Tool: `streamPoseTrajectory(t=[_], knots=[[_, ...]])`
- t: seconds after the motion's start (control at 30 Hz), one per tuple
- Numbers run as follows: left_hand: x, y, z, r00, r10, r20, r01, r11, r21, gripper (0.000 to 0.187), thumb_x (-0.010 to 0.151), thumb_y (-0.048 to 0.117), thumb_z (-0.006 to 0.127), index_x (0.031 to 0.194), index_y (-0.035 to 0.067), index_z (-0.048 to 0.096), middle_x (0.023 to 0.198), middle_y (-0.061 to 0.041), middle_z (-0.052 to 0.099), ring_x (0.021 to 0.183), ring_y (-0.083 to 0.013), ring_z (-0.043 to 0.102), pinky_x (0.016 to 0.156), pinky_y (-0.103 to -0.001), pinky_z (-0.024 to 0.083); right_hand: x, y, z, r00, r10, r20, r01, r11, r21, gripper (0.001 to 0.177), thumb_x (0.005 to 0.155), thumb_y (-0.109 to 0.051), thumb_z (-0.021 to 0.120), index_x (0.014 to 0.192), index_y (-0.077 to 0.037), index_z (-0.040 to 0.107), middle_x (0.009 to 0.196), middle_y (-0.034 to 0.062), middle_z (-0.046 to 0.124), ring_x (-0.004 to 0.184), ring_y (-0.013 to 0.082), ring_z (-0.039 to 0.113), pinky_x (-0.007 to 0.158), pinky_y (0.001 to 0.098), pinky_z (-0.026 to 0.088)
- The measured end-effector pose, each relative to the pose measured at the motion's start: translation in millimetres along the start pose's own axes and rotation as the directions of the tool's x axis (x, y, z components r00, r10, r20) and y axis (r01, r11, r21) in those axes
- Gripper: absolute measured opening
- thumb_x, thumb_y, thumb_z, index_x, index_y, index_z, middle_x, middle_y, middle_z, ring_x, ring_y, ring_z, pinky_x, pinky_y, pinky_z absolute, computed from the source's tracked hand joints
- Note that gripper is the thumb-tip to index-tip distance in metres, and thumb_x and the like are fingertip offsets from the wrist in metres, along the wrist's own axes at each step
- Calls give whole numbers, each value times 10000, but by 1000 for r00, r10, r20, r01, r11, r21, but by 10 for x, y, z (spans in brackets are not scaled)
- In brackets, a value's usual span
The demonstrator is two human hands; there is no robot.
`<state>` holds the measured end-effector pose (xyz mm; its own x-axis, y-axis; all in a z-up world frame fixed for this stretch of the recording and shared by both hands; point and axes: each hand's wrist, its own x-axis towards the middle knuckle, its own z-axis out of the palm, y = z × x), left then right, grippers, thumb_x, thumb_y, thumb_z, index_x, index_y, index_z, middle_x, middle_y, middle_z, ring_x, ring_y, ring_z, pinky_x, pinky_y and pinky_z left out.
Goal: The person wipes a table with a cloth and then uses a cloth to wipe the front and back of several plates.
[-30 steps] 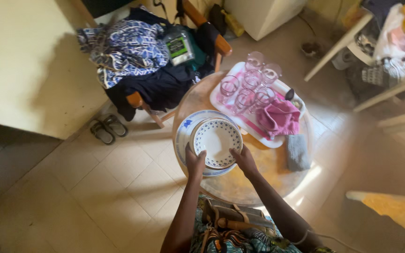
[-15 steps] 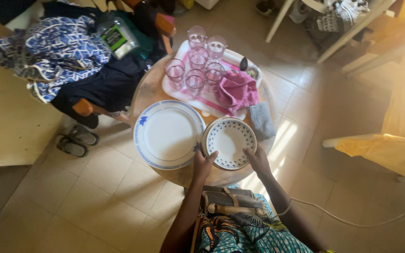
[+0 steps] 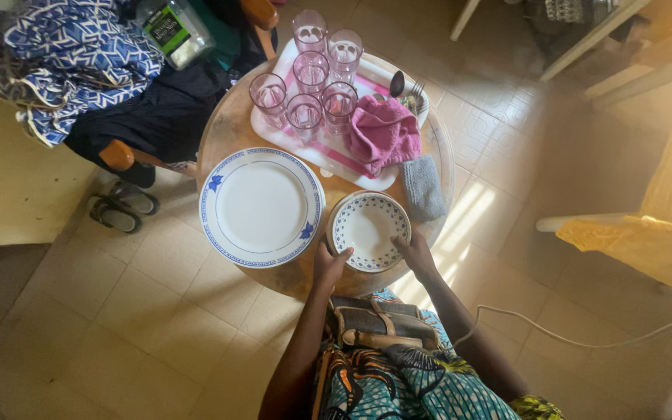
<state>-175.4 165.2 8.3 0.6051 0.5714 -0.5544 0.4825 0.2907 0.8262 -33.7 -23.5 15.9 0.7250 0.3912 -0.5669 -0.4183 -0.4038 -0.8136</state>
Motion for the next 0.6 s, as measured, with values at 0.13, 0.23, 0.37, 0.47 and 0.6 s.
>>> streamPoseTrajectory(t=[0.13, 0.23, 0.37, 0.47, 0.6], knots=[[5, -70, 57, 998, 64, -26, -66, 996, -66, 656, 771, 90, 815, 1361, 15, 537, 1234, -141, 685, 1100, -233, 678, 948, -358, 540, 133, 118, -45, 998, -52, 40, 52, 999, -9, 379, 929, -147, 677, 1259, 36, 634, 1024, 119, 735, 894, 179, 670, 796, 344, 546], [30, -140, 75, 996, 74, -43, -77, 994, -76, 670, 767, 102, 811, 1368, 11, 528, 1232, -143, 688, 1099, -240, 680, 950, -358, 539, 167, 121, -43, 996, -66, 55, 66, 998, -1, 391, 919, -153, 679, 1262, 28, 625, 1038, 120, 745, 912, 179, 694, 806, 340, 561], [49, -158, 81, 993, 108, -54, -104, 991, 82, 631, 783, 129, 802, 1345, -7, 549, 1225, -171, 701, 1107, -285, 696, 961, -373, 534, 172, -16, -21, 1000, -18, 20, 19, 996, -85, 481, 895, -169, 685, 1333, -29, 544, 1051, 135, 728, 894, 210, 702, 785, 351, 569], [33, -25, 113, 983, 173, -57, -159, 969, 190, 689, 760, 158, 783, 1353, -18, 481, 1247, -211, 662, 1143, -338, 675, 985, -404, 514, 161, -274, -143, 993, 111, 44, -89, 935, -344, 410, 979, -280, 649, 1308, -42, 589, 1028, 163, 745, 871, 232, 738, 764, 371, 589], [-97, 311, 170, 908, 415, -57, -329, 790, 518, 849, 817, 228, 837, 1417, -132, 357, 1338, -361, 531, 1227, -460, 551, 1041, -471, 436, 202, -441, -570, 1000, 1, 7, 2, 921, -389, 395, 1000, -325, 526, 1310, -126, 666, 1012, 129, 793, 814, 232, 768, 740, 363, 596]])
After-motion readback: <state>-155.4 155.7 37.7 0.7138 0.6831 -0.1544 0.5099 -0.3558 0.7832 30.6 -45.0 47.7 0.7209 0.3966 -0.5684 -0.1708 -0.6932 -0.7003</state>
